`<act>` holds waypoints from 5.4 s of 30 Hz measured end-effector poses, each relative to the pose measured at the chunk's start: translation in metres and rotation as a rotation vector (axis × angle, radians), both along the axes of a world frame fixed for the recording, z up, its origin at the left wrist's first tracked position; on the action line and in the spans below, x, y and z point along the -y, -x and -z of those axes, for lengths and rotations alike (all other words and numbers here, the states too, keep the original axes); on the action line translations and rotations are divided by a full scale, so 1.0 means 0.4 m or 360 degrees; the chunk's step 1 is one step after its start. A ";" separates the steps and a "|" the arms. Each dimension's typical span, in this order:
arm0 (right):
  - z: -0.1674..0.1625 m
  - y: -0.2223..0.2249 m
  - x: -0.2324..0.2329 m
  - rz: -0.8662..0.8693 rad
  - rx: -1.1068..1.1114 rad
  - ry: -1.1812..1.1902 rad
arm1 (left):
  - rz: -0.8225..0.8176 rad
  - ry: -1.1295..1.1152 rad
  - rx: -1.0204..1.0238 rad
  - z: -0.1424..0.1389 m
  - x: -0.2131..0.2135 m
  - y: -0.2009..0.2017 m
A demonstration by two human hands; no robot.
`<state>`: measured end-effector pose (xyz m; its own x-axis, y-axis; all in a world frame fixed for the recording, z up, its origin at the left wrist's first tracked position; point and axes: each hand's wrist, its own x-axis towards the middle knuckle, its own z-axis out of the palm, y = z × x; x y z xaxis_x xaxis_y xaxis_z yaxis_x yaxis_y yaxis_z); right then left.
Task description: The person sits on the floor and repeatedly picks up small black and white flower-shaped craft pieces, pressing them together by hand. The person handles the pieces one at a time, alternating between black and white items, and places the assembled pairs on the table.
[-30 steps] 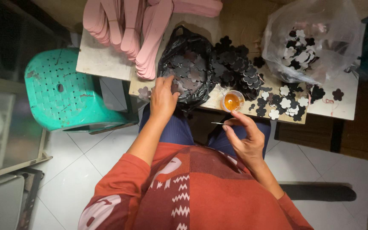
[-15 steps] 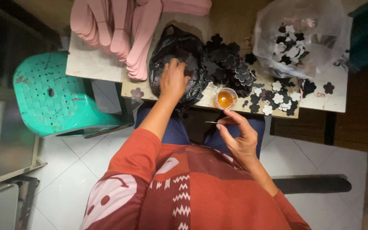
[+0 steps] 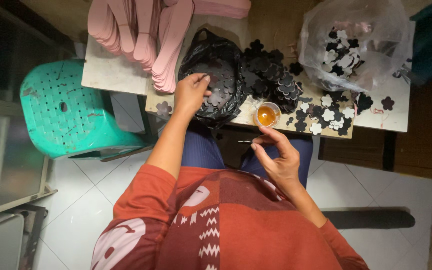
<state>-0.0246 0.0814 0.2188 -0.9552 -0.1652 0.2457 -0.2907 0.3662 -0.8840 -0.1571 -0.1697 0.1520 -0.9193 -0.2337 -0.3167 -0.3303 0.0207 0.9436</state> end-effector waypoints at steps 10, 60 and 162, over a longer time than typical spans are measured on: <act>0.008 -0.013 -0.004 0.0031 -0.0028 -0.0038 | -0.0129 -0.0335 -0.0259 0.021 -0.006 -0.030; -0.055 0.152 0.131 0.0276 -0.0809 -0.0243 | 0.0345 -0.0934 -0.0133 -0.049 -0.190 -0.276; -0.096 0.050 -0.044 -0.0078 0.0986 0.0150 | 0.0648 -0.1147 0.0458 -0.058 -0.188 -0.334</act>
<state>-0.0445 0.0992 0.2572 -0.9166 -0.2172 -0.3356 0.2716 0.2777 -0.9215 -0.0235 -0.0945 0.1752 -0.7496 0.4415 -0.4931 -0.6541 -0.3806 0.6536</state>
